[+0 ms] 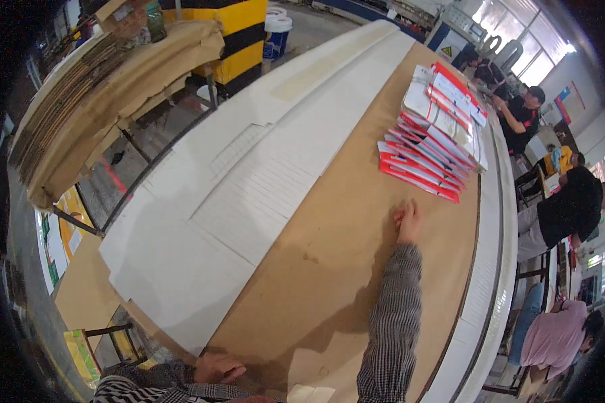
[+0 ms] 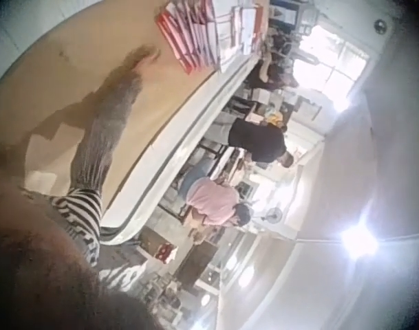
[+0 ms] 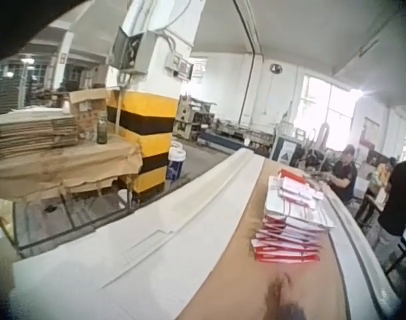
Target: Folding and stacking cardboard folders on a workbench.
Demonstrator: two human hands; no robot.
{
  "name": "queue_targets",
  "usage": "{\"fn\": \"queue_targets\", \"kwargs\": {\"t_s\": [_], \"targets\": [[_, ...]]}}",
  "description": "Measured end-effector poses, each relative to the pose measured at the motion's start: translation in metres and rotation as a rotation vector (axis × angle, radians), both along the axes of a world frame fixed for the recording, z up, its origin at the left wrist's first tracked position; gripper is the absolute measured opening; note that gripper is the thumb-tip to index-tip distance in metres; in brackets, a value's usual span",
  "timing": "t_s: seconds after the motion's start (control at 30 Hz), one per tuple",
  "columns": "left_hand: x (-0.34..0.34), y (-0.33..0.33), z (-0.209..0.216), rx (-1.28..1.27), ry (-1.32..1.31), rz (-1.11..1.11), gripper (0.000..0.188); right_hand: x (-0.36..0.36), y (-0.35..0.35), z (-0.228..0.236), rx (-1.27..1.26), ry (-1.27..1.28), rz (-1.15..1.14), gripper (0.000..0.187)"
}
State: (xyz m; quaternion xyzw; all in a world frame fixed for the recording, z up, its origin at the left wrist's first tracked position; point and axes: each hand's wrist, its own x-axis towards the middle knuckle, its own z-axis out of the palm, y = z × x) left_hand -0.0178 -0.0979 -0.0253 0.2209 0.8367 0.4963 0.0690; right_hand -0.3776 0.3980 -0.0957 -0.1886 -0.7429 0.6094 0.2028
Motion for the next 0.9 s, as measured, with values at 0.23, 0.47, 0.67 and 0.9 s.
{"fn": "queue_targets", "kwargs": {"t_s": [0.23,0.47,0.67,0.9], "targets": [[0.007,-0.009,0.010,0.117,0.199,-0.038,0.013,0.283,-0.178,0.068,-0.170,-0.126,0.199,0.025],[-0.080,-0.173,0.015,-0.302,0.709,0.611,0.036,0.453,-0.238,0.068,-0.331,-0.068,0.239,0.016],[-0.140,-0.323,-0.023,-0.751,0.105,1.193,0.059,0.457,-0.247,0.068,-0.287,0.015,0.121,0.013],[-0.146,-0.312,0.011,-0.797,0.110,1.117,0.047,0.459,-0.254,0.060,-0.241,0.061,0.064,0.012]]}}
